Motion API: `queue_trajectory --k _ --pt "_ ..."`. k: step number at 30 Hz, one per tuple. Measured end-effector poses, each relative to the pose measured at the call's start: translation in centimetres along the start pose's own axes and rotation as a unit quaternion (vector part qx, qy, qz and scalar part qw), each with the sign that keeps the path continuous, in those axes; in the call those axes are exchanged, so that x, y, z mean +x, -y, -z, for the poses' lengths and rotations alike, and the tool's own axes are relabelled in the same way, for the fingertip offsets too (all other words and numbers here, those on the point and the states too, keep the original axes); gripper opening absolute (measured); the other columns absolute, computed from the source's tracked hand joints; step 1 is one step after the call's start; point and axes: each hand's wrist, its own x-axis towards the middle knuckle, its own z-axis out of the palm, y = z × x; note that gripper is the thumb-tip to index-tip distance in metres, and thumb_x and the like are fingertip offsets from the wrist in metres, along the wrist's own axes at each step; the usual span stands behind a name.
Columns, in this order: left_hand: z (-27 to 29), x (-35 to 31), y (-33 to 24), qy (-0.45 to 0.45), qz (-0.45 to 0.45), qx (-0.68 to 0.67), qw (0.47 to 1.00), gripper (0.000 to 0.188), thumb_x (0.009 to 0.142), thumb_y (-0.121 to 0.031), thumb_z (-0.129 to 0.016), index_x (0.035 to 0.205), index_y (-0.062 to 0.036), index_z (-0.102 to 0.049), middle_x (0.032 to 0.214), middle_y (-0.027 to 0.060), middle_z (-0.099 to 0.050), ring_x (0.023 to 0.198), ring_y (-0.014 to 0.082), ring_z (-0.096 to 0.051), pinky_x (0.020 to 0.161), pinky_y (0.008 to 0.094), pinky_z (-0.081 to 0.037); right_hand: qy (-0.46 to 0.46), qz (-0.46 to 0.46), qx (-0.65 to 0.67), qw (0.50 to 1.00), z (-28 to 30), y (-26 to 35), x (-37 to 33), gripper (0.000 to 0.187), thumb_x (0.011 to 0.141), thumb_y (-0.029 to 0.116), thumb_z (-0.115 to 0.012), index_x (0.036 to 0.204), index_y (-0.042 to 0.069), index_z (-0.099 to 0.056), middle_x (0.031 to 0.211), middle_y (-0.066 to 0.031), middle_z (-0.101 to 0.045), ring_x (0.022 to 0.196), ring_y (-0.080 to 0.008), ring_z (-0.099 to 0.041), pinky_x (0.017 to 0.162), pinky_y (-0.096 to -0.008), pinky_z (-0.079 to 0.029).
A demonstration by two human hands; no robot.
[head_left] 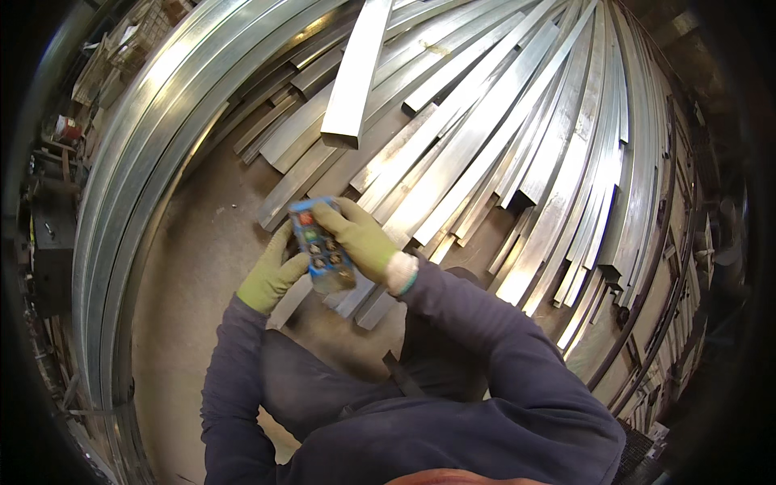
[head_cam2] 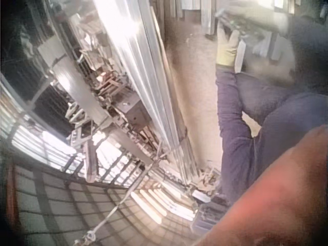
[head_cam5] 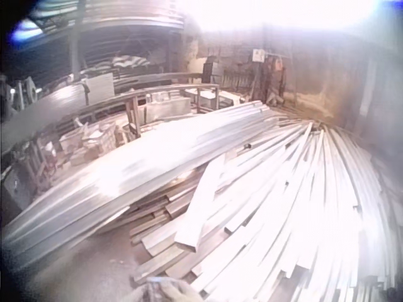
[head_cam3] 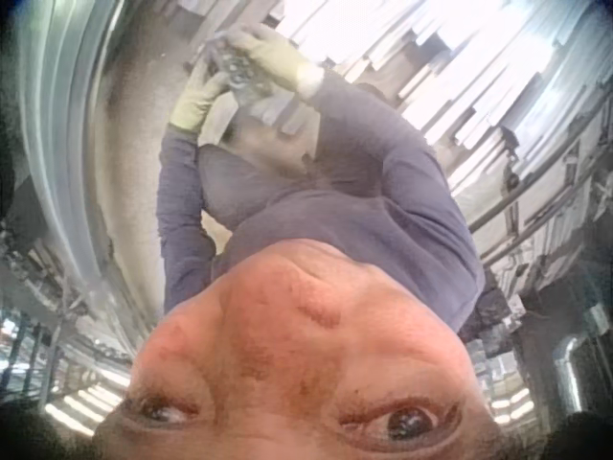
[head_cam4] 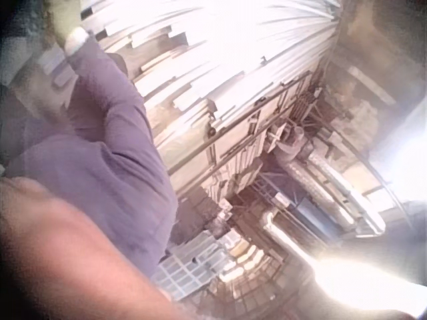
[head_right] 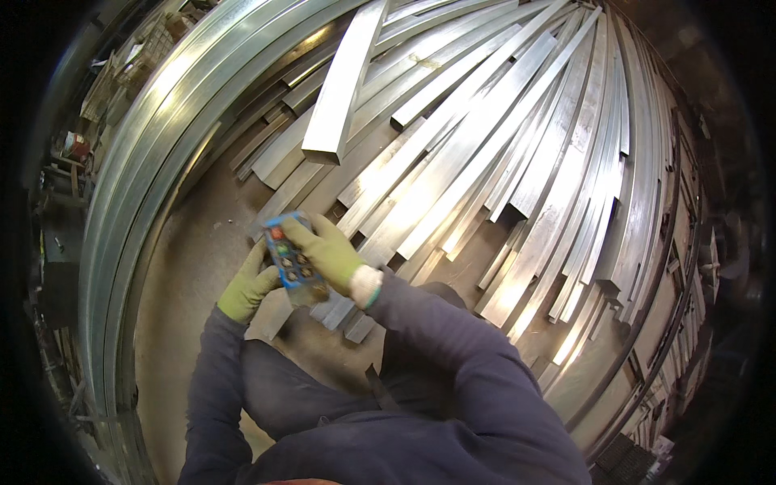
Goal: The person uses a handheld remote control to operate an overhead hoist and moves bundles of long metal beams across a workshop floor. The person guides the suspended beams with gloved hands, repositions them, and secures them with straps.
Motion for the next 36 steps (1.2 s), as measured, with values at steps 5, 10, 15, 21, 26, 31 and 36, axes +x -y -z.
queue_trajectory --k 5,10,15,21,26,31,36 --pt "0.6 -1.3 -2.2 -0.083 0.046 -0.134 0.986 0.065 0.092 -0.039 -0.081 0.141 -0.0047 -0.055 0.123 0.0064 -0.067 0.112 0.0192 -0.066 0.097 0.034 -0.055 0.095 0.048 0.016 0.994 -4.7 -0.8 3.7 0.051 0.103 0.043 -0.065 0.127 -0.002 -0.062 0.104 -0.0055 -0.069 0.096 -0.0107 -0.064 0.086 -0.0276 -0.053" --pt "5.6 -8.3 -1.9 -0.193 0.044 -0.125 0.972 0.049 0.097 -0.034 -0.076 0.131 -0.0049 -0.058 0.11 0.0032 -0.069 0.096 0.0139 -0.068 0.085 0.0327 -0.059 -0.162 0.216 -0.351 0.896 3.1 4.3 12.2 0.08 0.09 0.055 -0.074 0.134 -0.01 -0.057 0.12 -0.024 -0.068 0.112 -0.0312 -0.065 0.097 -0.0396 -0.051" --pt "15.1 -21.1 -1.4 -0.436 -0.014 0.028 0.9 0.043 0.099 -0.028 -0.073 0.131 -0.0019 -0.06 0.115 0.0053 -0.068 0.098 0.0139 -0.066 0.088 0.0311 -0.056 -0.324 0.133 -0.386 0.853 11.9 9.6 24.1 0.12 0.074 0.074 -0.079 0.143 -0.018 -0.045 0.145 -0.031 -0.055 0.132 -0.0401 -0.056 0.109 -0.0444 -0.045" --pt "24.2 -31.0 -1.5 -0.598 -0.049 0.094 0.795 0.05 0.098 -0.031 -0.075 0.134 -0.0005 -0.06 0.118 0.0047 -0.068 0.101 0.0141 -0.066 0.09 0.0308 -0.054 -0.126 0.011 -0.099 0.987 12.4 5.8 31.8 0.074 0.098 0.053 -0.067 0.145 -0.002 -0.052 0.132 -0.0077 -0.067 0.12 -0.0242 -0.062 0.1 -0.0362 -0.05" --pt "25.8 -28.9 0.5 -0.627 -0.123 -0.058 0.767 0.052 0.096 -0.031 -0.077 0.137 -0.0054 -0.059 0.12 0.0039 -0.067 0.103 0.0153 -0.066 0.09 0.0328 -0.055 -0.01 0.035 -0.03 0.999 15.1 3.2 27.8 0.061 0.106 0.039 -0.06 0.151 -0.001 -0.047 0.146 -0.0101 -0.057 0.131 -0.0228 -0.055 0.113 -0.0313 -0.039" --pt "26.6 -26.6 4.2 -0.627 -0.253 -0.098 0.73 0.056 0.092 -0.027 -0.083 0.14 -0.0145 -0.056 0.118 -0.0011 -0.066 0.104 0.0147 -0.067 0.085 0.0348 -0.059 0.092 0.28 -0.766 0.571 18.6 -0.2 12.9 0.052 0.101 -0.008 -0.038 0.153 -0.007 -0.041 0.157 -0.0259 -0.045 0.146 -0.037 -0.045 0.123 -0.0392 -0.035" --pt "27.9 -27.1 5.7 -0.554 -0.311 -0.079 0.768 0.056 0.089 -0.032 -0.085 0.135 -0.014 -0.058 0.122 0.0019 -0.068 0.112 0.0193 -0.068 0.095 0.0375 -0.06 0.148 0.24 -0.748 0.6 15.1 -1.3 3.2 0.049 0.103 -0.004 -0.041 0.152 -0.002 -0.044 0.146 -0.0272 -0.057 0.137 -0.0388 -0.055 0.116 -0.0418 -0.044"
